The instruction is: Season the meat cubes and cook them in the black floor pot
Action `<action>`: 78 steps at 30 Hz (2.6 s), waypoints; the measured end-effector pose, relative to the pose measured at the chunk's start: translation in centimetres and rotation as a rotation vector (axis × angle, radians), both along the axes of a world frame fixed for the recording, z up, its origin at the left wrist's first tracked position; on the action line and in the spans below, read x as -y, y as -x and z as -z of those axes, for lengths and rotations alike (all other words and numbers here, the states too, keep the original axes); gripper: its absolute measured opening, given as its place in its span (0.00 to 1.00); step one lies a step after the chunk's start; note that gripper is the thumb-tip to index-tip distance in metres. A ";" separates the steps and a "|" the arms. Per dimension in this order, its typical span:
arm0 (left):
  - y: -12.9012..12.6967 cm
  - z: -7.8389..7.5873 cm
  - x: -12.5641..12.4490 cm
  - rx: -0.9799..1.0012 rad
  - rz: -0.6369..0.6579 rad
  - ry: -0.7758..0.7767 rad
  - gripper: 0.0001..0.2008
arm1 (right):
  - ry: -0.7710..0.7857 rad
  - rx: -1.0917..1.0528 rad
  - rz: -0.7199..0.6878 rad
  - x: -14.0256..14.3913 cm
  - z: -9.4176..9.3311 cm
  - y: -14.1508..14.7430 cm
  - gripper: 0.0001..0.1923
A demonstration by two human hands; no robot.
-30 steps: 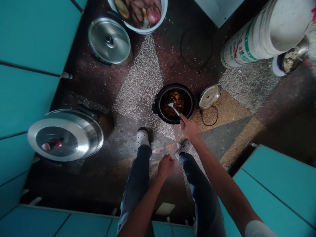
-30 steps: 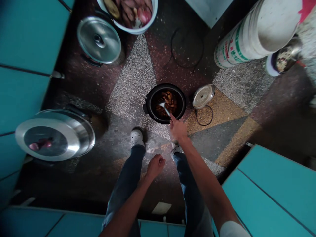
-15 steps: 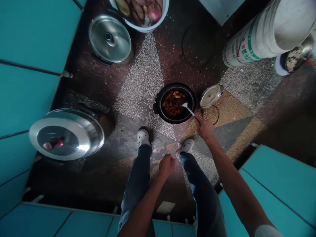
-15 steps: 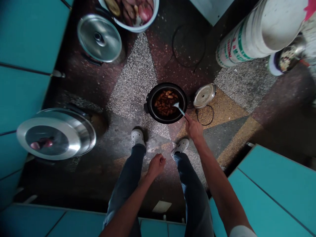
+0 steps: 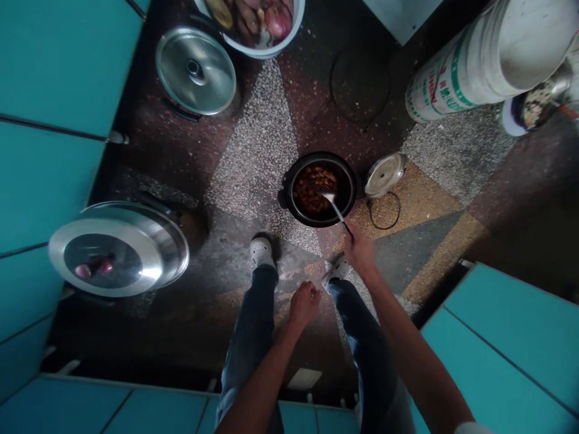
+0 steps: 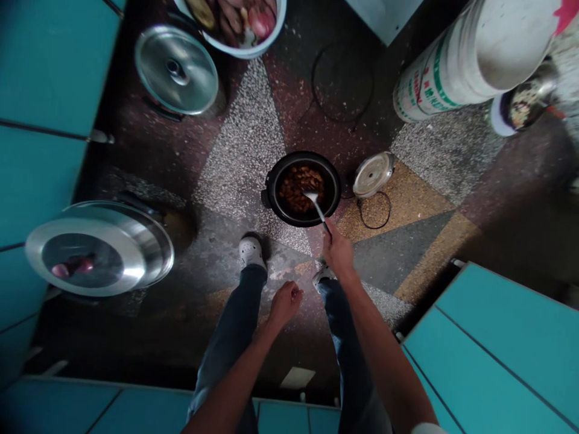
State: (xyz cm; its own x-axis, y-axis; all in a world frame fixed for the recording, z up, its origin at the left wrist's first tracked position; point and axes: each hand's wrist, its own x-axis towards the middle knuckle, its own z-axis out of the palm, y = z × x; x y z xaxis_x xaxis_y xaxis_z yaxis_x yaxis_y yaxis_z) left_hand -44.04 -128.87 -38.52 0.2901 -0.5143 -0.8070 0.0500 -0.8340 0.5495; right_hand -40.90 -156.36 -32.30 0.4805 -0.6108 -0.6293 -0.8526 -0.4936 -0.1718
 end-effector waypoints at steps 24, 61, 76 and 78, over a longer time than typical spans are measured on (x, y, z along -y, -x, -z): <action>-0.2 -0.1 0.5 -0.010 0.005 -0.001 0.06 | 0.031 -0.340 -0.174 3.3 -1.5 -4.6 0.29; -0.3 0.2 0.7 0.007 -0.011 0.014 0.07 | 0.113 -0.202 -0.159 3.7 0.4 -4.1 0.32; -0.7 0.0 1.0 0.004 -0.020 0.015 0.07 | 0.100 -0.252 -0.167 2.0 -2.1 -2.6 0.31; -0.6 0.1 0.8 0.005 -0.017 0.025 0.07 | 0.096 -0.207 -0.192 1.4 -1.5 -3.2 0.31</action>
State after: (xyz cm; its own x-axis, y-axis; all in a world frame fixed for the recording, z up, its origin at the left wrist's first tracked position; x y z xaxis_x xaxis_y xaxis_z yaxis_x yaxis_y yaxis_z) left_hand -43.45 -129.70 -38.61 0.3032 -0.5292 -0.7925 0.0608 -0.8192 0.5703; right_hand -37.70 -157.80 -30.75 0.4604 -0.5828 -0.6696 -0.7543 -0.6545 0.0510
